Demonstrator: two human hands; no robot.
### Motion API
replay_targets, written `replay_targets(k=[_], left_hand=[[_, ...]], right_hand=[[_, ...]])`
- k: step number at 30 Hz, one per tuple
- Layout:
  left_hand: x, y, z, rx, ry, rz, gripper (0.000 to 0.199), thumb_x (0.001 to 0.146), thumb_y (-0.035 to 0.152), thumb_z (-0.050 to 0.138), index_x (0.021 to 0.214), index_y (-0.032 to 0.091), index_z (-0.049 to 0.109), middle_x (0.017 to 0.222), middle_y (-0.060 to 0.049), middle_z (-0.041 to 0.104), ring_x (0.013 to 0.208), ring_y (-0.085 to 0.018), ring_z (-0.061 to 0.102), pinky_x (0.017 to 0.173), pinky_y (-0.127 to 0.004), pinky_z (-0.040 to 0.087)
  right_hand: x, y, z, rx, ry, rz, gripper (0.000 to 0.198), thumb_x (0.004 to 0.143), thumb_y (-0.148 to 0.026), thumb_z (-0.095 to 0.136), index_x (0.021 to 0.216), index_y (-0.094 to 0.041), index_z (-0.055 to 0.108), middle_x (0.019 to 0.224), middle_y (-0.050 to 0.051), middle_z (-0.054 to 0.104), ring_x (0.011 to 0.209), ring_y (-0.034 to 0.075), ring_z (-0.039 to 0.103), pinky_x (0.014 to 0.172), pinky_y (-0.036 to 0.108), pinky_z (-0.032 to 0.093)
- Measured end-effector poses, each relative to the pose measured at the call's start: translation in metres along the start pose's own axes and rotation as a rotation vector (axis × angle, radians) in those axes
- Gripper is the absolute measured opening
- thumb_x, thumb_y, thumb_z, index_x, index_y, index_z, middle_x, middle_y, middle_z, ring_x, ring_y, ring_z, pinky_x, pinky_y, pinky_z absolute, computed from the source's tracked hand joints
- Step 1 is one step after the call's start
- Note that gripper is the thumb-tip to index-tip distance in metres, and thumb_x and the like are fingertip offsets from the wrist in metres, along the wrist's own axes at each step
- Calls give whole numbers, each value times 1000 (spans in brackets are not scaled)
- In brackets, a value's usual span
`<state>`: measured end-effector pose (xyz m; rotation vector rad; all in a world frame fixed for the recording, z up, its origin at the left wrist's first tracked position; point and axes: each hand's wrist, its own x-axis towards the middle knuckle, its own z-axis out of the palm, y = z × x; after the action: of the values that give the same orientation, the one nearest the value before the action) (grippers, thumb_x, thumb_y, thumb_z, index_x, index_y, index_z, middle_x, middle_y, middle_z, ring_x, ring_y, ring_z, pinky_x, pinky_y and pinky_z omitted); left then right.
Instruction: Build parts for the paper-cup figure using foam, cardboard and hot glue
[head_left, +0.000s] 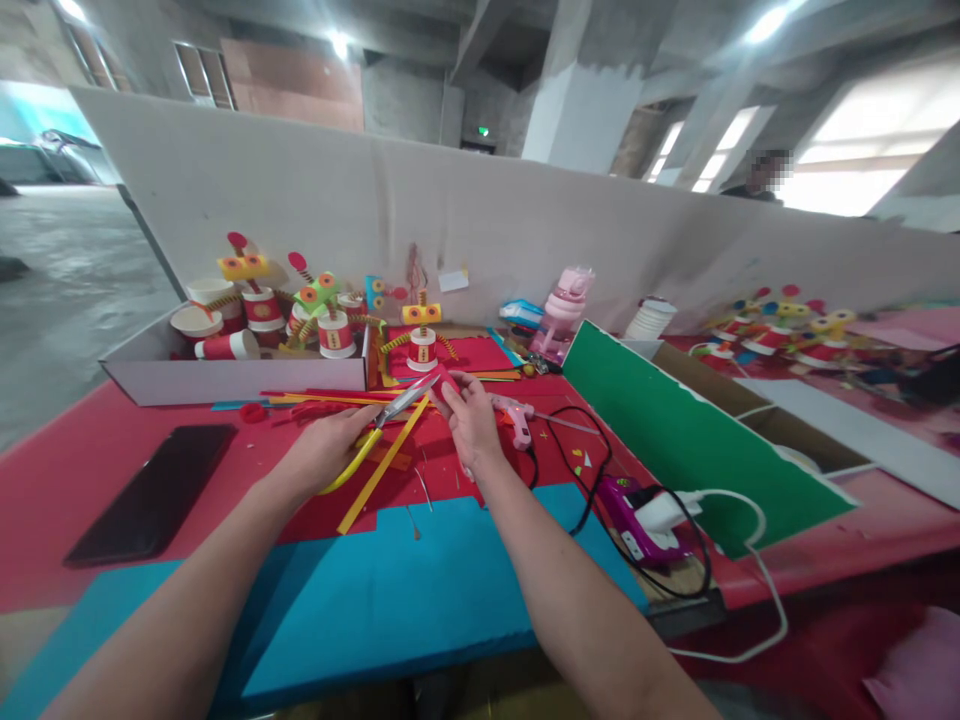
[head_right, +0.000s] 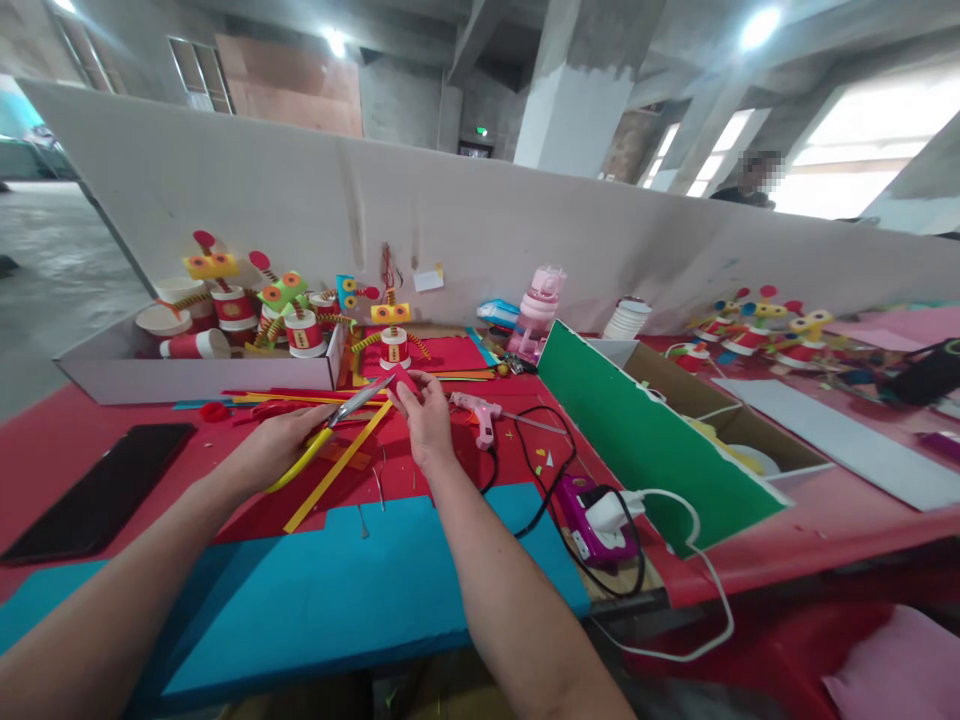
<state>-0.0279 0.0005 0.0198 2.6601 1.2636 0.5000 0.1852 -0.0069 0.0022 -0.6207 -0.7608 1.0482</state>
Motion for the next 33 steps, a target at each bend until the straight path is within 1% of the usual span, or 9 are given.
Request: replay_targets(k=[4, 11, 15, 18, 22, 26, 29, 33], left_hand=[[0, -1, 1, 63, -21, -3, 49, 87, 27, 37, 137, 23, 42, 116, -12, 66, 98, -27, 65, 77, -31, 49], [0, 0, 1, 37, -21, 22, 49, 87, 25, 36, 135, 20, 44, 118, -13, 64, 101, -27, 64, 82, -33, 49], [-1, -1, -4, 87, -13, -7, 47, 89, 31, 36, 134, 21, 44, 116, -13, 65, 97, -27, 65, 77, -31, 49], [-2, -2, -7, 131, -27, -32, 48, 90, 37, 35, 135, 22, 44, 112, -12, 67, 92, -26, 65, 72, -29, 48], [-1, -4, -5, 85, -24, 3, 46, 89, 34, 36, 134, 24, 45, 117, -11, 65, 98, -25, 64, 77, -29, 48], [-1, -6, -1, 53, -21, 7, 46, 88, 34, 39, 132, 25, 48, 115, -10, 67, 100, -25, 64, 80, -30, 48], [-1, -5, -1, 43, -17, 3, 45, 87, 35, 40, 130, 24, 50, 113, -10, 68, 99, -25, 64, 78, -29, 48], [-1, -3, -2, 53, -20, -10, 45, 87, 36, 41, 129, 24, 50, 112, -10, 68, 95, -25, 65, 75, -28, 49]], right_hand=[[-1, 1, 1, -37, -24, -6, 29, 68, -27, 74, 90, -22, 57, 94, -1, 65, 94, 15, 63, 94, 37, 51], [-3, 0, 3, 57, -45, 48, 27, 66, -25, 75, 87, -21, 57, 92, -2, 65, 90, 13, 63, 92, 35, 53], [0, -4, 1, 66, -33, 29, 27, 67, -26, 75, 86, -21, 57, 89, -3, 65, 85, 12, 65, 91, 35, 54], [0, -7, 1, 49, -27, 44, 27, 67, -27, 75, 85, -22, 56, 85, -4, 64, 78, 12, 66, 88, 36, 55], [-2, -6, 3, 61, -10, 55, 26, 67, -28, 76, 82, -21, 56, 76, -6, 60, 71, 10, 63, 85, 35, 57], [-1, -3, 2, 48, 6, 60, 26, 66, -30, 76, 80, -21, 55, 74, -7, 58, 65, 9, 60, 82, 35, 57], [0, -1, 0, 24, 14, 68, 27, 67, -32, 75, 80, -21, 55, 76, -6, 59, 66, 10, 61, 81, 35, 57], [-1, -1, 0, 1, -21, 100, 29, 66, -35, 76, 81, -21, 56, 79, -5, 59, 70, 12, 64, 81, 36, 56]])
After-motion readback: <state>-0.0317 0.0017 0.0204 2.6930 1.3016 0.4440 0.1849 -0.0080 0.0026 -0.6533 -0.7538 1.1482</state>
